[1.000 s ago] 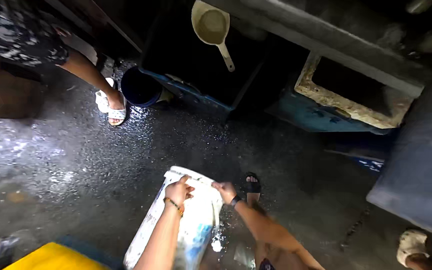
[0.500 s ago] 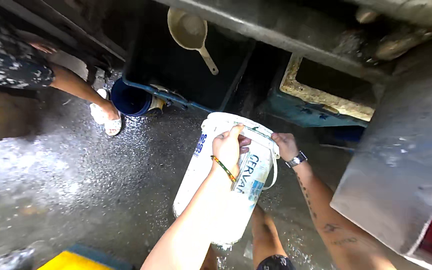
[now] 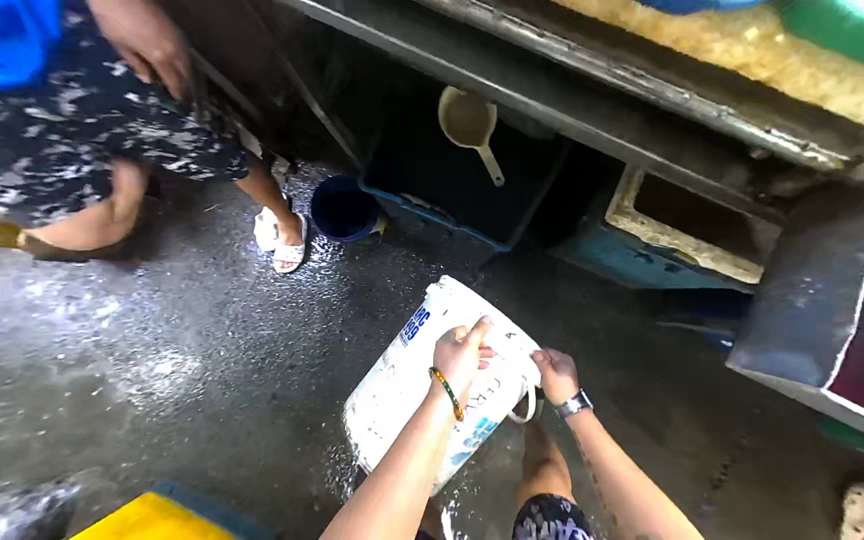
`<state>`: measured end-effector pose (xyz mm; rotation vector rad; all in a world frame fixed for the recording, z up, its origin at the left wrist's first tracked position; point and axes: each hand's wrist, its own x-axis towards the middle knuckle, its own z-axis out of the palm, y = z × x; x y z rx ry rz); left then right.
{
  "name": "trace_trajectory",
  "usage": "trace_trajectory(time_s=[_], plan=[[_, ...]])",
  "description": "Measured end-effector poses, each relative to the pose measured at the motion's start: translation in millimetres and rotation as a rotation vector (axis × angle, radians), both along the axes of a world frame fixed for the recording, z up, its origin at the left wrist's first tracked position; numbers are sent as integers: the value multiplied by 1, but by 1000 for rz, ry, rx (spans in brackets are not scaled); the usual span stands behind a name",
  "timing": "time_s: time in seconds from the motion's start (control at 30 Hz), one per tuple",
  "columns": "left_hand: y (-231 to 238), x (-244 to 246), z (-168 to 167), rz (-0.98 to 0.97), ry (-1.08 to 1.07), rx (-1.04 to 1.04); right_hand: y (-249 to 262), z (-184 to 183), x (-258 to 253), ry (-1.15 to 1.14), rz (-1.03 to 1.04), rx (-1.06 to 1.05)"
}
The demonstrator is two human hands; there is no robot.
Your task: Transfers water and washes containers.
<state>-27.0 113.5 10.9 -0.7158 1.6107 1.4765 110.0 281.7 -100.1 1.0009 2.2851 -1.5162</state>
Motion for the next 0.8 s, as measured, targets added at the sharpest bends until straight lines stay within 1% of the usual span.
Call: trace_trajectory(time_s=[0.07, 0.1, 0.17, 0.2, 0.23, 0.3, 0.33, 0.4, 0.43, 0.53, 0.6, 0.63, 0.7, 0.73, 0.8], plan=[[-46, -3, 3, 43, 5, -12, -29, 2, -4, 111, 153, 56], [-69, -5, 2, 59, 5, -50, -40, 3, -10, 188, 250, 63], [-115, -9, -12, 23, -2, -216, -57, 7, -37, 299, 376, 16], [-138, -11, -30, -9, -21, -313, -61, 11, -57, 298, 386, 4], [-159, -12, -55, -7, -46, -391, -63, 16, -82, 253, 354, 14], [-189, -13, -111, 102, -90, -479, -54, 23, -143, 138, 229, 73], [-198, -15, -136, 164, -94, -503, -44, 20, -177, 81, 171, 106], [-207, -23, -178, 248, -79, -542, -13, 0, -248, -15, 121, 181], [-211, -25, -192, 283, -82, -545, 4, -18, -279, -36, 128, 227], [-214, -42, -229, 421, -61, -521, 52, -72, -378, -32, 150, 387], [-203, -60, -246, 506, -85, -485, 84, -106, -434, -73, 104, 412], [-198, -68, -253, 530, -115, -478, 96, -120, -455, -113, 114, 385], [-190, -76, -268, 586, -184, -472, 109, -144, -473, -196, 181, 342], [-189, -80, -278, 627, -195, -460, 111, -156, -481, -197, 227, 334], [-188, -84, -295, 698, -208, -417, 104, -165, -486, -152, 290, 353]])
